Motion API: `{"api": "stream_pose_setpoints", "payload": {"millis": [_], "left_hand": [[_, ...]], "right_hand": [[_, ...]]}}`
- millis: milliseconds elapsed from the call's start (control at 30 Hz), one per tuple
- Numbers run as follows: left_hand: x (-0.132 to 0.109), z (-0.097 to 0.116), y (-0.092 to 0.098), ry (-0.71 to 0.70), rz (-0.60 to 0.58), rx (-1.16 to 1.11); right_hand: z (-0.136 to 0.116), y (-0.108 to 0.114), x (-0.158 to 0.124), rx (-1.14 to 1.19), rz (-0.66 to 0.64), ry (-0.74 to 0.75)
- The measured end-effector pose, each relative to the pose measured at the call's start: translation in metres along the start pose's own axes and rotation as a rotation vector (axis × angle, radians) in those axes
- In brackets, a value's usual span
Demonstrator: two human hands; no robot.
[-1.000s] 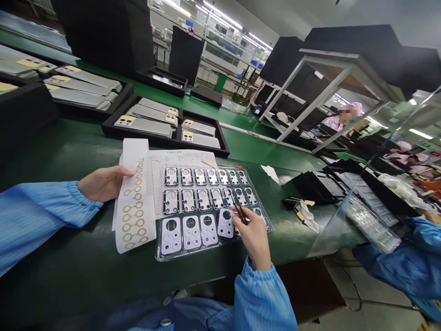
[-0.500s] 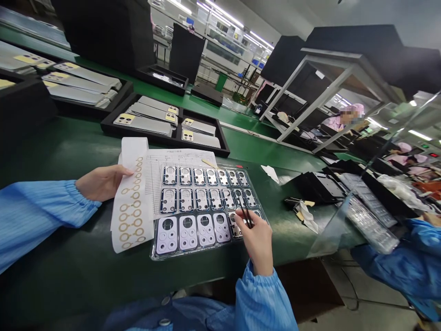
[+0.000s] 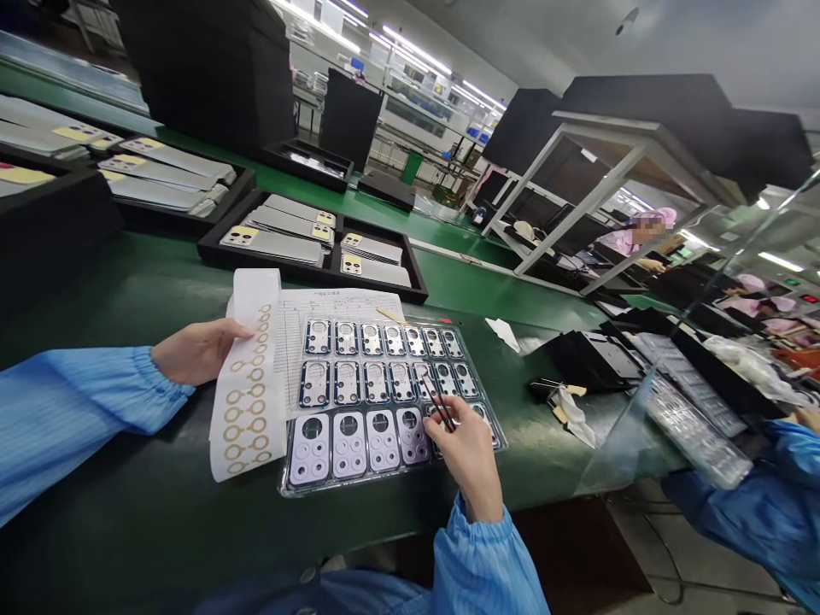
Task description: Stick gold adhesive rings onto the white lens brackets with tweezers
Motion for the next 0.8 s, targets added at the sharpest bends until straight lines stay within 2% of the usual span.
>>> {"api": "stream_pose_setpoints", "payload": {"millis": [167, 367, 467, 667, 733, 800], "left_hand": [[0.001, 0.0, 0.0, 0.0, 0.008, -0.004], [0.004, -0.001, 0.004, 0.006, 0.043, 0.027], [0.006, -0.002, 0.008, 0.018, 0.068, 0.025], [0.006, -0.003, 0.01, 0.02, 0.081, 0.014], [0.006, -0.002, 0.009, 0.015, 0.083, 0.018], [0.006, -0.002, 0.008, 0.008, 0.083, 0.024]], "right_hand": [[0.006, 0.019, -0.003, 0.037, 0.121, -0.026], [0.028, 0.014, 0.005, 0.051, 0.133, -0.078], [0.031, 0.012, 0.004, 0.007, 0.152, -0.082], [0.033, 0.029, 0.001, -0.084, 0.281, -0.064], [0.034, 0.03, 0.003, -0.111, 0.267, -0.05], [0.032, 0.025, 0.006, -0.107, 0.198, -0.027]]}}
Point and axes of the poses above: each hand's wrist, its own x-axis towards the middle knuckle, its own y-axis out of the back of the hand, z = x × y, the point moved 5 cm from there along x, towards the middle knuckle
